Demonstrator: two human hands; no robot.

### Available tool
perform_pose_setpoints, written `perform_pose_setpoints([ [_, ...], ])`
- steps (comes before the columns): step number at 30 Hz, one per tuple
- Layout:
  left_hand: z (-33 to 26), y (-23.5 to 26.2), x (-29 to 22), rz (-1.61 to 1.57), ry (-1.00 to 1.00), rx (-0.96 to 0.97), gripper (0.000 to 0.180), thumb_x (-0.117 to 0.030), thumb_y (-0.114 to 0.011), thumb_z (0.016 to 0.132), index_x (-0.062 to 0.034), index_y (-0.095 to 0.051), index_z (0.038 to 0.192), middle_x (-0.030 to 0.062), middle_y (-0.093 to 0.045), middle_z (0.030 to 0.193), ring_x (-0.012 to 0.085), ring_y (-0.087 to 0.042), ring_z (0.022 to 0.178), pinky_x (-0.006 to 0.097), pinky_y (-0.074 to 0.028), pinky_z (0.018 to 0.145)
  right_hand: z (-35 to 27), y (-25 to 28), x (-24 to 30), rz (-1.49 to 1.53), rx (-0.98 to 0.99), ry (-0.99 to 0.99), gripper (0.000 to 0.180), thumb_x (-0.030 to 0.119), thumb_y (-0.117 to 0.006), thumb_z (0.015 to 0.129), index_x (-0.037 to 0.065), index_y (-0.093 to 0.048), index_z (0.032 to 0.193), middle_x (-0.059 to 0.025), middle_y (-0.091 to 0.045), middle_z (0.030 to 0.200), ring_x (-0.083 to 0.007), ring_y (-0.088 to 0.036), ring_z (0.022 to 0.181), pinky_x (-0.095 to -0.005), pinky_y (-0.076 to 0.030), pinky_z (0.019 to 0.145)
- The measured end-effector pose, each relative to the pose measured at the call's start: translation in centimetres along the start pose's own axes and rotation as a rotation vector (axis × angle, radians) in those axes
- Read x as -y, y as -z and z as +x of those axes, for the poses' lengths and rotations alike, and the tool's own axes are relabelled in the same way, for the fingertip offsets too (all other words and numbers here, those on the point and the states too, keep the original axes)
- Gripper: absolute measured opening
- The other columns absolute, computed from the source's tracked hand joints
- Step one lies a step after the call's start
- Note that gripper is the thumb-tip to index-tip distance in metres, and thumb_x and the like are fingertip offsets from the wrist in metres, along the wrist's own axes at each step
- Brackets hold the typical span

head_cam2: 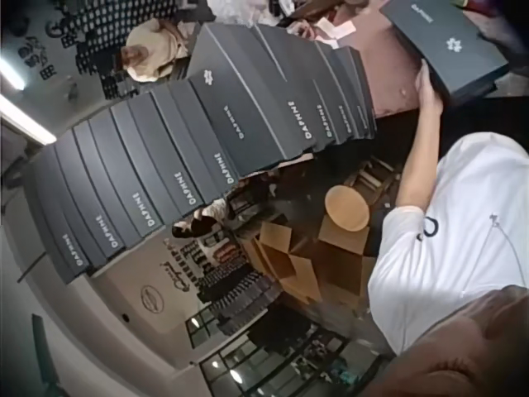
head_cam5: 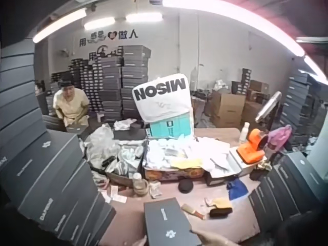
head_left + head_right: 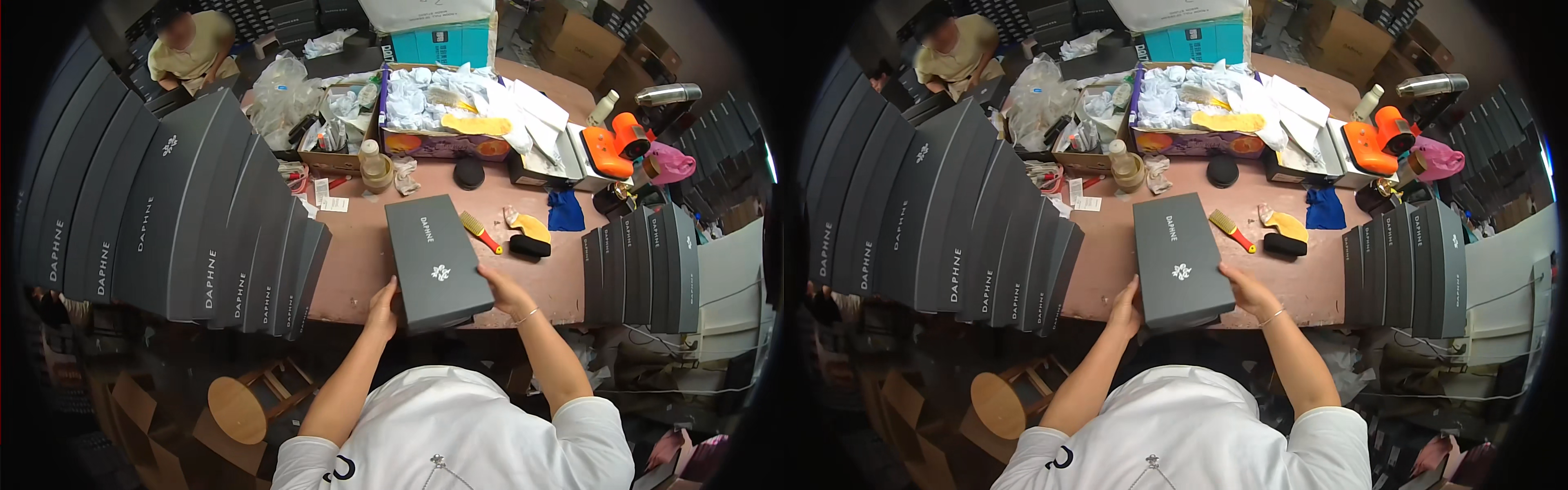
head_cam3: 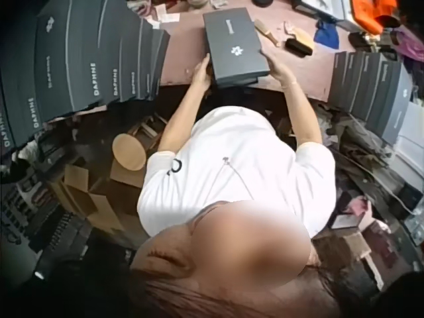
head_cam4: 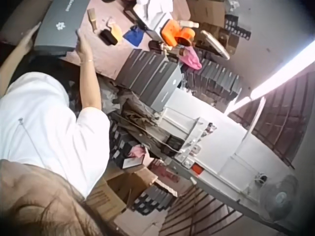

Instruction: Scan shoes and pack them into boxes with tissue paper.

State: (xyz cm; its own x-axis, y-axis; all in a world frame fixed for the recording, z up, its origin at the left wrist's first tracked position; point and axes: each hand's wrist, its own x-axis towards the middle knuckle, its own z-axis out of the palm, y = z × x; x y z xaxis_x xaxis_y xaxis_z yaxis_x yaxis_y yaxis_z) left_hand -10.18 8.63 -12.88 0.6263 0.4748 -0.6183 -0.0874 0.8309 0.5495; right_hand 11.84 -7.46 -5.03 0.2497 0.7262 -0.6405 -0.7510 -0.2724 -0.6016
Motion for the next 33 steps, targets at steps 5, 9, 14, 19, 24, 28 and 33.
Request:
perform_pose_setpoints([
  [5,-3.5,2.7,-7.3,0.323,-0.311,-0.037,0.063,-0.052,-0.051,0.093,-0.0109,-0.038,0.138,0.0142,-0.042,0.137,0.0246,-0.038,0.130,0.047,-0.029,0.105,-1.5,-8.6,-4.6,-0.468,-0.255,0.331,0.049,0.029,-0.073,0.082,-0.001,-0.051,0.116,-0.0145,-0.063,0.098,-0.0160,-0.059,0.098,-0.0292,-0.049,0.082],
  [9,-1.2,6.8,-10.6,0.951,-0.519,0.040,0.068,-0.038,-0.061,0.089,-0.0026,-0.034,0.140,0.0182,-0.045,0.135,0.0251,-0.043,0.126,0.040,-0.034,0.103,-2.8,-15.8,-7.5,-0.516,0.185,0.454,0.031,0.017,-0.065,0.089,-0.002,-0.056,0.112,-0.0057,-0.060,0.090,-0.0130,-0.058,0.085,-0.0267,-0.048,0.074],
  [14,-0.7,6.8,-12.2,0.872,-0.454,-0.048,0.058,-0.022,-0.063,0.087,0.0039,-0.039,0.133,0.0188,-0.058,0.118,0.0255,-0.057,0.106,0.034,-0.043,0.093,-15.7,-19.6,6.8,0.321,0.925,0.740,0.035,0.021,-0.066,0.087,-0.008,-0.059,0.106,-0.0114,-0.060,0.078,-0.0183,-0.052,0.055,-0.0334,-0.040,0.046],
  [19,0.2,7.6,-12.6,0.706,-0.352,0.031,0.056,-0.021,-0.061,0.087,0.0067,-0.041,0.131,0.0193,-0.057,0.121,0.0254,-0.056,0.107,0.034,-0.043,0.093,-19.7,-23.9,11.9,0.222,1.278,0.816,0.024,0.019,-0.054,0.096,0.004,-0.063,0.112,-0.0087,-0.052,0.065,-0.0126,-0.046,0.041,-0.0256,-0.030,0.037],
  [24,2.0,9.9,-10.2,0.649,-0.322,-0.290,0.067,-0.029,-0.061,0.087,0.0117,-0.036,0.134,0.0220,-0.054,0.123,0.0253,-0.052,0.113,0.033,-0.038,0.098,-21.0,-23.2,13.3,0.184,1.253,0.868,0.018,0.011,-0.049,0.096,0.004,-0.065,0.097,-0.0061,-0.049,0.063,-0.0133,-0.045,0.043,-0.0258,-0.031,0.038],
  [28,4.9,10.4,-8.1,0.734,-0.211,-0.151,0.058,-0.028,-0.058,0.089,0.0095,-0.043,0.131,0.0193,-0.054,0.126,0.0266,-0.051,0.116,0.033,-0.038,0.098,-21.4,-22.1,14.1,-0.061,1.313,1.028,0.020,0.009,-0.048,0.095,0.003,-0.064,0.085,-0.0057,-0.050,0.065,-0.0140,-0.047,0.046,-0.0261,-0.030,0.039],
  [33,4.6,11.4,-7.2,0.917,-0.223,-0.301,0.046,-0.015,-0.060,0.087,0.0083,-0.048,0.125,0.0194,-0.061,0.114,0.0276,-0.060,0.105,0.035,-0.046,0.088,-22.3,-22.7,13.2,-0.048,1.293,1.188,0.022,0.017,-0.056,0.091,0.003,-0.059,0.074,-0.0051,-0.050,0.066,-0.0175,-0.048,0.050,-0.0326,-0.035,0.044],
])
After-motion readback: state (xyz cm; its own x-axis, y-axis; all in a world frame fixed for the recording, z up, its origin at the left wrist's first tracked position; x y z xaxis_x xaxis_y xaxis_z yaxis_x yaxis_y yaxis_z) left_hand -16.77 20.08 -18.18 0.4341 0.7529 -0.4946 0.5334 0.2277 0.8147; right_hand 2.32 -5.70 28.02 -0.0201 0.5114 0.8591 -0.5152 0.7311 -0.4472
